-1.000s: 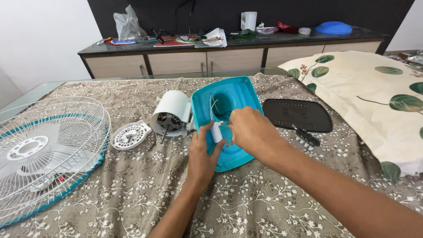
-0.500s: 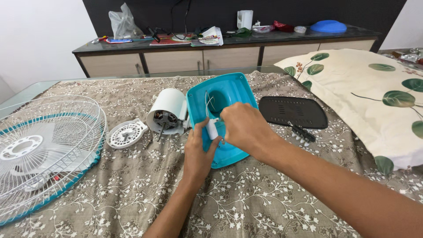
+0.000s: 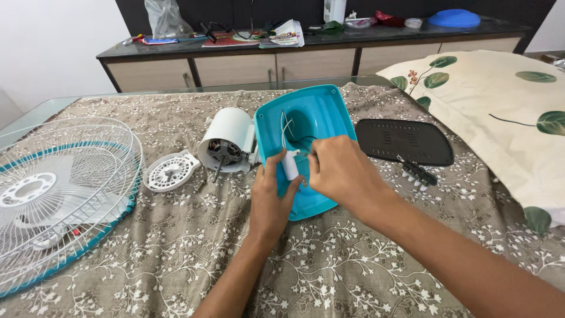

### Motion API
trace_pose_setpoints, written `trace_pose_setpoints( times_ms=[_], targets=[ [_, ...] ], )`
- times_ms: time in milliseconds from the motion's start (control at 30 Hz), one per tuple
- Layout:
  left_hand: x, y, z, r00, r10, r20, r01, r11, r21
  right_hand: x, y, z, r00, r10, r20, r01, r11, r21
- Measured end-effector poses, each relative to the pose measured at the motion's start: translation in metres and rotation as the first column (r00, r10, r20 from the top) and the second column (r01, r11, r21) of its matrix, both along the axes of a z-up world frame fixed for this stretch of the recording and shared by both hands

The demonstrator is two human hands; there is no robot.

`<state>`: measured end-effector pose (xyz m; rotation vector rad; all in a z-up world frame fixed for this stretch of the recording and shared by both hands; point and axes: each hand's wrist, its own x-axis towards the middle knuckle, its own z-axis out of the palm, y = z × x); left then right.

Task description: The person removes the black back cover of a teal fan base, then uses a screwdriver to loosen and remove the speed control switch and a white cylindrical component from inside the base. The removed parts are placed on the table next to the fan base.

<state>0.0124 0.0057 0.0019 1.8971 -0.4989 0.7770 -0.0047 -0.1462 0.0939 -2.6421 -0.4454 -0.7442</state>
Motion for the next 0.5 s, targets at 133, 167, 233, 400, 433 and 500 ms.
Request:
trace_pose_setpoints(
  times_ms=[133,167,233,400,433,500],
  targets=[
    [-0.0003,0.0000,0.0027,0.998,0.015,-0.060,-0.014,1.000,0.015,-0.0029,0.0005,-0.0029,0.998,0.038,0.043,-0.037,0.999,-0.023],
    [-0.0003,0.0001,0.0030,0.998,0.016,-0.066,-0.015,1.000,0.016,-0.0029,0.0001,-0.0025,0.997,0.051,0.053,-0.049,0.998,-0.038],
    [0.0000,-0.0007,0.0033,0.997,0.016,-0.081,-0.015,1.000,0.016,-0.0040,-0.0010,-0.0023,0.997,0.052,0.048,-0.051,0.998,-0.033],
    [-0.0003,-0.0010,0.0024,0.997,0.016,-0.082,-0.015,1.000,0.014,-0.0051,-0.0014,-0.0010,0.999,0.034,0.018,-0.033,0.998,-0.046],
    [-0.0002,-0.0012,0.0024,0.997,0.016,-0.077,-0.015,1.000,0.015,-0.0045,0.0000,-0.0004,0.999,0.035,0.033,-0.033,0.997,-0.067],
    [-0.0001,-0.0013,0.0025,0.997,0.016,-0.069,-0.015,1.000,0.016,-0.0056,0.0009,0.0006,0.998,0.049,0.050,-0.044,0.994,-0.098]
  ],
)
